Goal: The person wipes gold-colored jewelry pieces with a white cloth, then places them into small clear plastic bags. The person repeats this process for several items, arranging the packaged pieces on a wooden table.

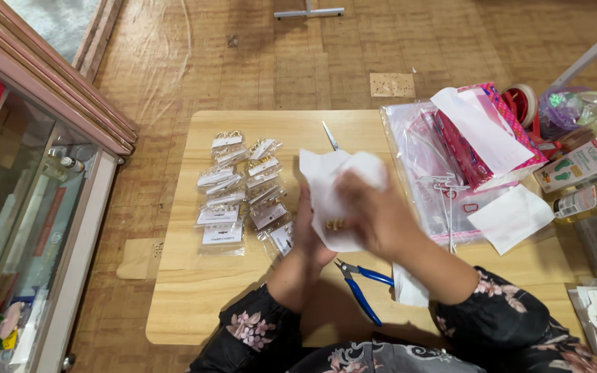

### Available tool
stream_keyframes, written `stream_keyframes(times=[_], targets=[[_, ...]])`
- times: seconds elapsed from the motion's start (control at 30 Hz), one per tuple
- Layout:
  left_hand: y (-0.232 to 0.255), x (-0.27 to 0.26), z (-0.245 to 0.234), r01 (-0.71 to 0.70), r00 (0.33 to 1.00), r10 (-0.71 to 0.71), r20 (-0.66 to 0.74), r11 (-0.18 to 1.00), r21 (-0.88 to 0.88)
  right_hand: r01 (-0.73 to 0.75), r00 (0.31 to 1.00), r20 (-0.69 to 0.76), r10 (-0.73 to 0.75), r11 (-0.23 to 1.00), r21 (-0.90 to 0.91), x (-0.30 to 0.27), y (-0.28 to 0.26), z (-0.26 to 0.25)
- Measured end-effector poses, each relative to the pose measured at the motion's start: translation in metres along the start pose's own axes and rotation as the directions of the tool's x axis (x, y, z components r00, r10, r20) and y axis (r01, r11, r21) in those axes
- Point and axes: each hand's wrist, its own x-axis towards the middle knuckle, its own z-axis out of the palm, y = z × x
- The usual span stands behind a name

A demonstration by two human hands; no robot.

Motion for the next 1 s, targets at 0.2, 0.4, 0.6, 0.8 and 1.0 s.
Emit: stream_keyframes(times=[0.2, 0.4, 0.6, 0.8, 1.0], targets=[[0.008, -0.010, 0.015, -0.101, 0.993, 0.101, 0.065, 0.995, -0.002, -0.030, 0.999, -0.033, 0.023, 0.969, -0.247, -0.001, 0.008, 0.001], [0.010, -0.008, 0.012, -0.099, 0.966, 0.129, 0.224, 0.985, -0.144, 0.056, 0.997, -0.045, -0.060, 0.993, -0.102, -0.001, -0.008, 0.015], [-0.012, -0.005, 0.010, -0.244, 0.942, 0.209, 0.262, 0.964, 0.108, -0.071, 0.994, -0.098, 0.047, 0.962, -0.263, 0.007, -0.017, 0.005], [-0.019, -0.002, 0.015, -0.207, 0.952, 0.178, 0.249, 0.973, 0.098, -0.051, 0.999, -0.010, 0.050, 0.958, -0.284, 0.010, -0.005, -0.002], [-0.013, -0.004, 0.015, -0.012, 0.953, 0.019, 0.302, 1.000, -0.025, -0.265, 0.886, -0.307, 0.348, 0.923, 0.281, 0.001, 0.033, -0.026]])
